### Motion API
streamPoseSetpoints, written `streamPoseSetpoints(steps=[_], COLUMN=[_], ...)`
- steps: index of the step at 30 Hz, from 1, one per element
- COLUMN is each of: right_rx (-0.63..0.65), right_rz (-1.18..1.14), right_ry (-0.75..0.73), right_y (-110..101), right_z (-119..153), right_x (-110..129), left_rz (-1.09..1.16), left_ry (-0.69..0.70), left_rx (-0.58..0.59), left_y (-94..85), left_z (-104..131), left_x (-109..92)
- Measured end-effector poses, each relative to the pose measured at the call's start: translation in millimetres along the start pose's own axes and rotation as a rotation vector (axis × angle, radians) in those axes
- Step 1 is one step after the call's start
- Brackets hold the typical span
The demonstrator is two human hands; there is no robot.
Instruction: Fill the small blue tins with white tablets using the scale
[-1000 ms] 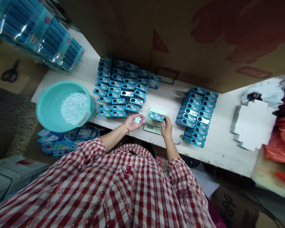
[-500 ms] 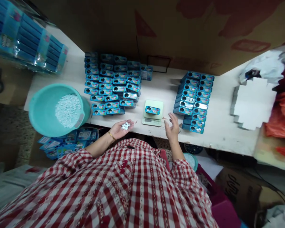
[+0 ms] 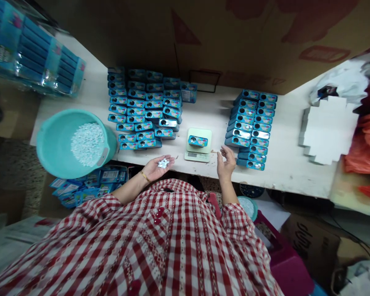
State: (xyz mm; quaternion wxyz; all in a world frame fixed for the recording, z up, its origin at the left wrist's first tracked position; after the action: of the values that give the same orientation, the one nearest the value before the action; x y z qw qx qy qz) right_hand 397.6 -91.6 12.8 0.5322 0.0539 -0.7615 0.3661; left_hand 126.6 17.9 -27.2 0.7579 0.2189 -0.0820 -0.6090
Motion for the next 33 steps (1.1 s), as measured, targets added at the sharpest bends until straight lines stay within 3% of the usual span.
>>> streamPoseSetpoints(steps=[7, 11, 14, 17, 20, 22, 26, 33], right_rx=[0.201, 0.247, 0.21, 0.182, 0.424, 0.595, 0.666, 0.872], right_rz=[-0.087, -0.076, 0.007, 0.1, 0.139, 0.196, 0.302, 0.37], right_ry=[0.076, 0.063, -0.037, -0.221, -0.435, -0.521, -0.497, -0.604], right_y=[41, 49, 41, 38, 62, 80, 93, 95], right_z=[-3, -10, -12, 1, 34, 58, 78, 101], right_x=[-18, -18, 4, 46, 89, 104, 103, 88], left_rz=[0.023, 0.029, 0.026, 0.002, -0.044, -0.064, -0.083, -0.155], left_ry=[0.008, 0.023, 0.026, 0.022, 0.0, -0.014, -0.065, -0.232], left_rx=[0.027, 0.034, 0.044, 0.077, 0.148, 0.189, 0.221, 0.225], left_y=[3.0, 6.0, 8.0, 14.0, 26.1, 34.2, 39.1, 15.8], left_z=[-2, -2, -3, -3, -2, -1, 0, -3], left_x=[-4, -7, -8, -6, 2, 8, 18, 41])
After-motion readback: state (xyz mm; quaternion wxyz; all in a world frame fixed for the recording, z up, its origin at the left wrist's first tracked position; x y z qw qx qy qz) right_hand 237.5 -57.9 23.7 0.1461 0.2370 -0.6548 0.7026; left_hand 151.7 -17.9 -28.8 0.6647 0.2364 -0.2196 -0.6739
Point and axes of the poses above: each hand's wrist, its own z-axis away from the middle knuckle, its own y-axis out of the palm, x = y × z, the point moved 6 cm from there along -z, towards the middle knuckle, and after that the axes turned 3 degrees about -x, right-handed, at the moved point
